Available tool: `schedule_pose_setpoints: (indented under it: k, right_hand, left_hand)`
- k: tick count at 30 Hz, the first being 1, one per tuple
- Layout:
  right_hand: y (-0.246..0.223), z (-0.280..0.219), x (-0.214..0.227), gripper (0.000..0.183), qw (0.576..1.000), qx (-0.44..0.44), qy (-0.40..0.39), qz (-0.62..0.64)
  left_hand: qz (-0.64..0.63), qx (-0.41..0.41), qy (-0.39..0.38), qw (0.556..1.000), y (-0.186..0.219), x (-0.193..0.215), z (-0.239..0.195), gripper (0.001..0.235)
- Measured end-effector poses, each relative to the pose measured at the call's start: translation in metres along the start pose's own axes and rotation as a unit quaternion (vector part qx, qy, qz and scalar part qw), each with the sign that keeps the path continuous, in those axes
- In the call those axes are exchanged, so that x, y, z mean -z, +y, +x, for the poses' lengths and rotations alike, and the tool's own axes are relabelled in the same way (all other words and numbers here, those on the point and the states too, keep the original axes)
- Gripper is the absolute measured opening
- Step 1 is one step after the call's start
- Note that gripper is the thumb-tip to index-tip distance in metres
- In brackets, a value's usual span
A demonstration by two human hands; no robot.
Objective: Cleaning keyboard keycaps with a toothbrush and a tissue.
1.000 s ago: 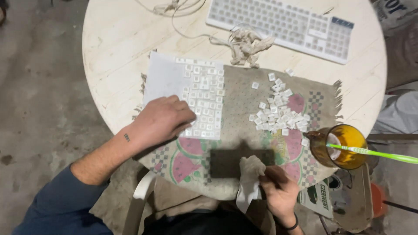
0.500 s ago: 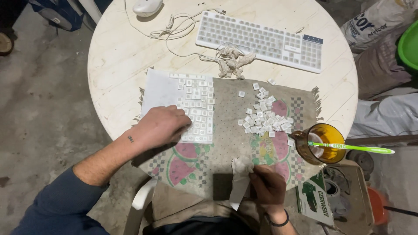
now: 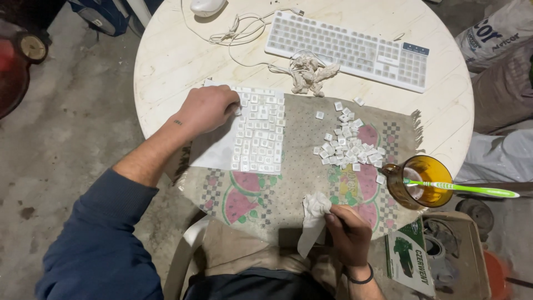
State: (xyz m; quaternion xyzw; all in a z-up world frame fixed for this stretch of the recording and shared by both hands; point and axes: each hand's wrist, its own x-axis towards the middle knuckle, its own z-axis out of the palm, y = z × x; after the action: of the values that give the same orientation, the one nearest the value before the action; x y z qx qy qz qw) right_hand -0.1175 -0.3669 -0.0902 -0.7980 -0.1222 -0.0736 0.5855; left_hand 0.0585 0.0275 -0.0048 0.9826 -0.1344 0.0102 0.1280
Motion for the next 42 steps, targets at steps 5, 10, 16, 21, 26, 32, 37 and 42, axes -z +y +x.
schedule_pose_setpoints:
  k: [5,10,16,21,26,32,37,42]
  right_hand:
    - [-0.008,0.002,0.001,0.018,0.999,-0.031,-0.002,-0.023]
    - [-0.006,0.0,0.0,0.017,1.0,-0.026,0.0,-0.007]
    - [0.005,-0.003,0.0,0.018,1.0,0.011,0.007,-0.003]
    - [0.014,-0.008,0.0,0.019,0.999,0.023,0.018,-0.016]
    - [0.015,-0.01,0.002,0.022,1.0,-0.001,0.022,-0.016]
    - [0.018,-0.01,0.002,0.022,1.0,0.024,0.014,-0.01]
    - [0.01,-0.01,-0.001,0.021,0.999,0.0,0.03,0.01]
    - [-0.045,0.003,-0.02,0.023,0.997,0.066,0.008,-0.037]
  left_hand:
    - [0.06,-0.028,-0.055,0.996,0.01,0.004,0.016,0.013]
    - [0.044,-0.038,0.014,0.998,0.006,0.006,0.011,0.012]
    - [-0.044,-0.022,-0.041,0.998,0.006,0.01,0.0,0.021]
    - [-0.079,-0.067,0.013,0.995,-0.005,-0.009,0.005,0.016]
    - [-0.145,-0.036,-0.009,0.989,-0.004,-0.008,0.008,0.017]
    - [-0.141,0.006,0.002,0.99,0.001,0.004,0.001,0.019]
    - [-0.262,-0.001,-0.001,0.965,0.035,-0.007,-0.049,0.029]
    - [-0.361,-0.181,-0.158,0.901,0.127,-0.009,-0.107,0.07]
